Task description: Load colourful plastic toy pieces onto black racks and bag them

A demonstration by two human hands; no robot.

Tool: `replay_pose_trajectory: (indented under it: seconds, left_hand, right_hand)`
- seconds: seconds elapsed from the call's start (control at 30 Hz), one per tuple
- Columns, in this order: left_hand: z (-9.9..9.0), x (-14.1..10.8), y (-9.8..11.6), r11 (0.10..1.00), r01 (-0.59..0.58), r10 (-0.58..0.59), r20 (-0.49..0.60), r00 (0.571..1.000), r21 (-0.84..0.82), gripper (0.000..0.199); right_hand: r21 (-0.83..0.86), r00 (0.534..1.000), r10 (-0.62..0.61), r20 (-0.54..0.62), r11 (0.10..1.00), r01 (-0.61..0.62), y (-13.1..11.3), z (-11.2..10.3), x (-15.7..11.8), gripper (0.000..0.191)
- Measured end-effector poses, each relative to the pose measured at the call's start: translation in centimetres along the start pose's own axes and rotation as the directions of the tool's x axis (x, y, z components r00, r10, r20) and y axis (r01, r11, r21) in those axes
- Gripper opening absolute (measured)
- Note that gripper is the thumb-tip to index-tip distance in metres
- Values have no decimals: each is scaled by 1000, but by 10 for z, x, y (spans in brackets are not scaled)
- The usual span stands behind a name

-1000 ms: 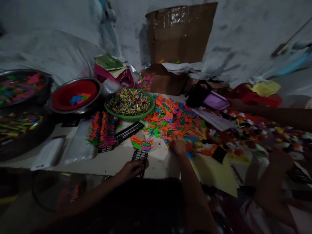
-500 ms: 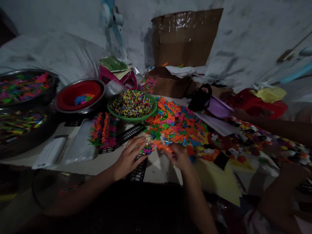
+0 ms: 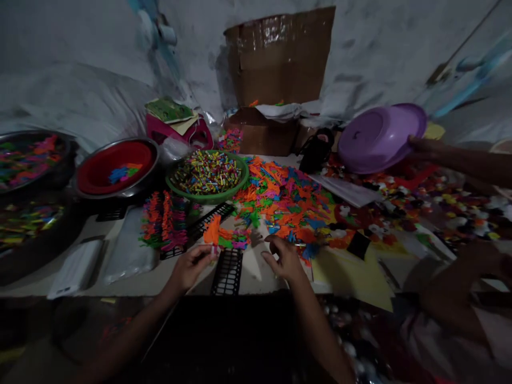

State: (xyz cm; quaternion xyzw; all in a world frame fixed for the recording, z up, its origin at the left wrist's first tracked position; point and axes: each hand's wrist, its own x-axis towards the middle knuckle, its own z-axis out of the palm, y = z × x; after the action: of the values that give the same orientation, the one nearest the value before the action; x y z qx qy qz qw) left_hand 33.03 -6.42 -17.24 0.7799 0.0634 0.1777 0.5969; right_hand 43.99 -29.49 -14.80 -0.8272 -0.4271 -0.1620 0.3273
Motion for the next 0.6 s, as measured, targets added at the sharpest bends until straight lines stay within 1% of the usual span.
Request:
replay_pose_trajectory:
  seconds: [0.03, 0.07, 0.1, 0.17, 0.2, 0.23, 0.27, 0.3, 0.33, 0.37, 0.4, 0.43, 0.47, 0.5, 0.53, 0.57, 0.6]
  left_hand:
    - [-3, -1, -1, 989, 101, -98, 29, 995, -110, 25]
    - [-5, -3, -1, 956, 193, -181, 70, 981, -221, 29]
    - [-6, -4, -1, 906, 273, -251, 109, 962, -322, 34]
    - [-8, -6, -1, 792, 373, -349, 143, 926, -483, 38]
    - [-9, -8, -1, 746, 388, -375, 141, 916, -541, 38]
    - [-11, -9, -2, 715, 385, -385, 130, 914, -583, 38]
    - [-14, -10, -3, 697, 375, -383, 124, 915, -612, 37]
    - [-17, -11, -4, 688, 366, -371, 129, 920, -627, 36]
    - [-20, -12, -5, 688, 363, -355, 145, 924, -629, 36]
    - [-23, -12, -7, 695, 366, -340, 166, 926, -619, 36]
    - [-25, -12, -9, 713, 367, -327, 180, 928, -598, 34]
    - [-26, -12, -11, 745, 362, -311, 189, 932, -561, 31]
    - [-25, -11, -14, 791, 345, -293, 182, 939, -505, 27]
    - [-24, -10, -17, 846, 316, -272, 163, 948, -428, 23]
    - [-22, -8, -20, 900, 279, -246, 137, 959, -334, 19]
    - [-19, -7, -24, 945, 230, -211, 105, 972, -231, 17]
    - [-16, -6, -29, 976, 176, -168, 65, 984, -128, 16]
  right_hand:
    - [-14, 999, 29, 41, 999, -29, 8, 14, -5, 27]
    - [-38, 994, 35, 104, 999, -32, 14, 29, -10, 24]
    - [-65, 984, 16, 177, 998, -5, 19, 43, -15, 23]
    - [-105, 954, -53, 294, 991, 88, 23, 64, -23, 25]
    - [-126, 945, -67, 319, 986, 112, 23, 70, -26, 26]
    - [-161, 949, -39, 313, 983, 93, 21, 71, -29, 28]
    - [-220, 960, 45, 277, 975, 18, 18, 70, -32, 31]
    - [-295, 960, 180, 215, 949, -112, 14, 66, -35, 35]
    - [-374, 928, 345, 140, 886, -273, 10, 62, -38, 38]
    - [-444, 858, 509, 73, 787, -429, 5, 57, -41, 40]
    - [-498, 766, 641, 35, 676, -543, 0, 55, -45, 41]
    - [-538, 677, 735, 35, 585, -607, -4, 55, -49, 42]
    - [-562, 606, 792, 69, 533, -632, -8, 56, -53, 44]
    - [-573, 557, 823, 115, 513, -639, -10, 60, -56, 46]
    - [-566, 525, 837, 157, 512, -646, -11, 65, -60, 45]
    - [-543, 508, 841, 186, 519, -660, -10, 69, -62, 41]
    - [-503, 504, 841, 195, 527, -685, -7, 72, -65, 36]
